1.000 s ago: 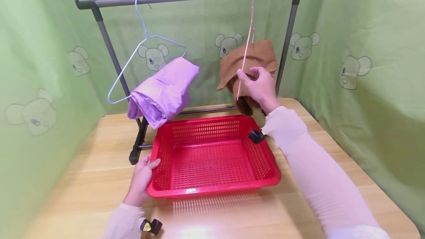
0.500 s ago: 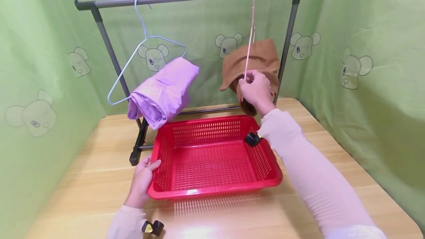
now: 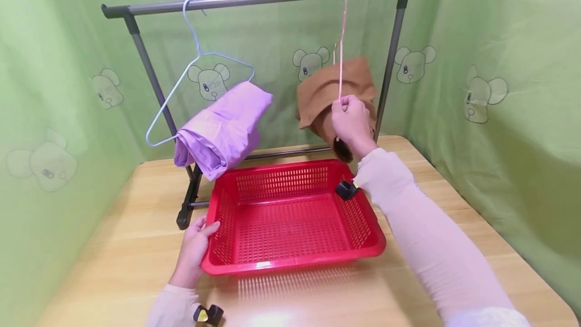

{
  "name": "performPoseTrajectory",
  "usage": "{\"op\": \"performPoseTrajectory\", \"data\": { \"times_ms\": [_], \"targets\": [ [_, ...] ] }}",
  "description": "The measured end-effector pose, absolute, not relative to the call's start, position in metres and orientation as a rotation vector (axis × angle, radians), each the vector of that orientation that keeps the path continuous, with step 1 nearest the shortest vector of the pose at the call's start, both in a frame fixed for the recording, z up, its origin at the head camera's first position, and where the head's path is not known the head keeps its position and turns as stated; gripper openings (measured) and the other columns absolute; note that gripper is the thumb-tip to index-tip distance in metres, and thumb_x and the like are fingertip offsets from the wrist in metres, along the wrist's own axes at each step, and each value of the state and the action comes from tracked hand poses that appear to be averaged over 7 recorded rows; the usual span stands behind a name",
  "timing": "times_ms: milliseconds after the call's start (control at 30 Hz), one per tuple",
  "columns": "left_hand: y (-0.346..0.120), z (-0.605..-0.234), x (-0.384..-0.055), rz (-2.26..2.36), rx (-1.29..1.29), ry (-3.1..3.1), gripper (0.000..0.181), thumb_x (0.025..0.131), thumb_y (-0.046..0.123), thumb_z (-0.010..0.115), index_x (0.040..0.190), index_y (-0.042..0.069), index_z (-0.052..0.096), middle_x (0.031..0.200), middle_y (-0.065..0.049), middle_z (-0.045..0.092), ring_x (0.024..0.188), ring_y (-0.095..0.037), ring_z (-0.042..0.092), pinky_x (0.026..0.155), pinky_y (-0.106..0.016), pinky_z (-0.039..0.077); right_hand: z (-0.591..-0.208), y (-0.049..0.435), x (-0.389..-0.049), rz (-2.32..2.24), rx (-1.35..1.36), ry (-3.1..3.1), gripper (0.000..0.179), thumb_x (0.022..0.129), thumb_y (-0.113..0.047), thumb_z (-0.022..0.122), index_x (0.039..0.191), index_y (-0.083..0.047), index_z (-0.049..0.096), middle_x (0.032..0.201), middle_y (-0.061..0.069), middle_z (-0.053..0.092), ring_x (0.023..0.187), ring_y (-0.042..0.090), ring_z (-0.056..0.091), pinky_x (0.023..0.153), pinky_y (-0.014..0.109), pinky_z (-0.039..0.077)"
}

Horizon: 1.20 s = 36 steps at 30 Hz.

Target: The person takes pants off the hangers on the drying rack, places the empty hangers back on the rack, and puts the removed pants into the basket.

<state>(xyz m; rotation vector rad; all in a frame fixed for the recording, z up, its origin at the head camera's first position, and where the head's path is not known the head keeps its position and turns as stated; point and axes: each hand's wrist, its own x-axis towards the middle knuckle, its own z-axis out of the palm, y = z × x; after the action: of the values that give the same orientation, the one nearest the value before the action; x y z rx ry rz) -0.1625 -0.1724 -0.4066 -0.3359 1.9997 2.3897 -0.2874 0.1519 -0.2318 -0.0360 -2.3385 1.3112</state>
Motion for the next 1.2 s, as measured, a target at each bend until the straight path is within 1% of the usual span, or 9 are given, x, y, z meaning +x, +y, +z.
{"op": "performPoseTrajectory", "data": {
  "times_ms": [100,233,333,433,667,800,1033,1100,1200],
  "targets": [
    [-0.1732,-0.4058,-0.1637,2.395,-0.339,2.004,0.040,0.099,0.004,0.048,0.136,-0.008,0.039,0.104,-0.009,0.063,0.088,-0.015,0.065,0.078,-0.029,0.055,-0.2301,0.1524,-0.2884,1.336,-0.017,-2.309,0.025,0.100,-0.023,0.043,0.104,-0.003,0.057,0.088,0.008,0.057,0.092,0.025,0.054,0.085,0.036,0.042],
    [-0.1734,-0.4037,-0.1661,2.406,-0.325,1.998,0.040,0.099,0.005,0.048,0.135,-0.007,0.038,0.103,-0.008,0.063,0.088,-0.015,0.065,0.079,-0.029,0.055,-0.2272,0.1534,-0.2889,1.354,0.007,-2.283,0.023,0.101,-0.023,0.043,0.102,-0.004,0.056,0.082,0.006,0.054,0.082,0.023,0.053,0.076,0.032,0.043],
    [-0.1737,-0.4035,-0.1654,2.398,-0.322,1.982,0.040,0.100,0.005,0.047,0.136,-0.007,0.038,0.103,-0.008,0.064,0.089,-0.017,0.065,0.080,-0.030,0.055,-0.2267,0.1545,-0.2884,1.343,0.013,-2.284,0.024,0.101,-0.023,0.042,0.102,-0.004,0.057,0.079,0.005,0.052,0.080,0.022,0.052,0.075,0.031,0.042],
    [-0.1741,-0.4047,-0.1645,2.398,-0.316,1.980,0.040,0.100,0.006,0.048,0.137,-0.006,0.038,0.103,-0.008,0.064,0.090,-0.017,0.065,0.080,-0.030,0.055,-0.2261,0.1554,-0.2880,1.318,0.012,-2.291,0.025,0.101,-0.025,0.042,0.101,-0.005,0.057,0.079,0.005,0.052,0.082,0.022,0.053,0.076,0.032,0.041],
    [-0.1739,-0.4067,-0.1620,2.414,-0.335,1.966,0.040,0.099,0.006,0.049,0.136,-0.006,0.039,0.100,-0.005,0.064,0.087,-0.015,0.065,0.078,-0.029,0.055,-0.2251,0.1565,-0.2866,1.278,0.032,-2.321,0.026,0.101,-0.026,0.042,0.100,-0.006,0.058,0.081,0.004,0.052,0.083,0.022,0.052,0.076,0.034,0.041],
    [-0.1737,-0.4069,-0.1616,2.422,-0.329,1.960,0.039,0.099,0.005,0.049,0.135,-0.007,0.039,0.099,-0.004,0.064,0.087,-0.015,0.065,0.077,-0.029,0.055,-0.2249,0.1576,-0.2862,1.295,0.072,-2.308,0.025,0.101,-0.023,0.042,0.099,-0.004,0.058,0.078,0.004,0.050,0.078,0.021,0.050,0.072,0.031,0.041],
    [-0.1732,-0.4075,-0.1608,2.412,-0.324,1.963,0.040,0.100,0.006,0.049,0.136,-0.006,0.038,0.102,-0.005,0.064,0.089,-0.016,0.065,0.079,-0.030,0.055,-0.2231,0.1589,-0.2818,1.373,0.107,-2.275,0.024,0.101,-0.021,0.042,0.098,-0.002,0.056,0.072,0.002,0.046,0.062,0.015,0.047,0.058,0.029,0.042],
    [-0.1730,-0.4080,-0.1603,2.410,-0.318,1.964,0.041,0.100,0.006,0.048,0.137,-0.006,0.038,0.103,-0.006,0.064,0.089,-0.016,0.066,0.080,-0.030,0.055,-0.2225,0.1592,-0.2804,1.388,0.105,-2.276,0.024,0.102,-0.021,0.041,0.098,-0.002,0.056,0.072,0.001,0.045,0.061,0.014,0.046,0.056,0.029,0.042],
    [-0.1723,-0.4090,-0.1600,2.410,-0.315,1.963,0.041,0.100,0.006,0.047,0.138,-0.006,0.038,0.103,-0.006,0.065,0.089,-0.016,0.066,0.080,-0.030,0.055,-0.2221,0.1601,-0.2792,1.383,0.099,-2.285,0.024,0.102,-0.021,0.042,0.099,-0.002,0.056,0.073,0.002,0.046,0.062,0.015,0.047,0.058,0.030,0.043]
  ]
}}
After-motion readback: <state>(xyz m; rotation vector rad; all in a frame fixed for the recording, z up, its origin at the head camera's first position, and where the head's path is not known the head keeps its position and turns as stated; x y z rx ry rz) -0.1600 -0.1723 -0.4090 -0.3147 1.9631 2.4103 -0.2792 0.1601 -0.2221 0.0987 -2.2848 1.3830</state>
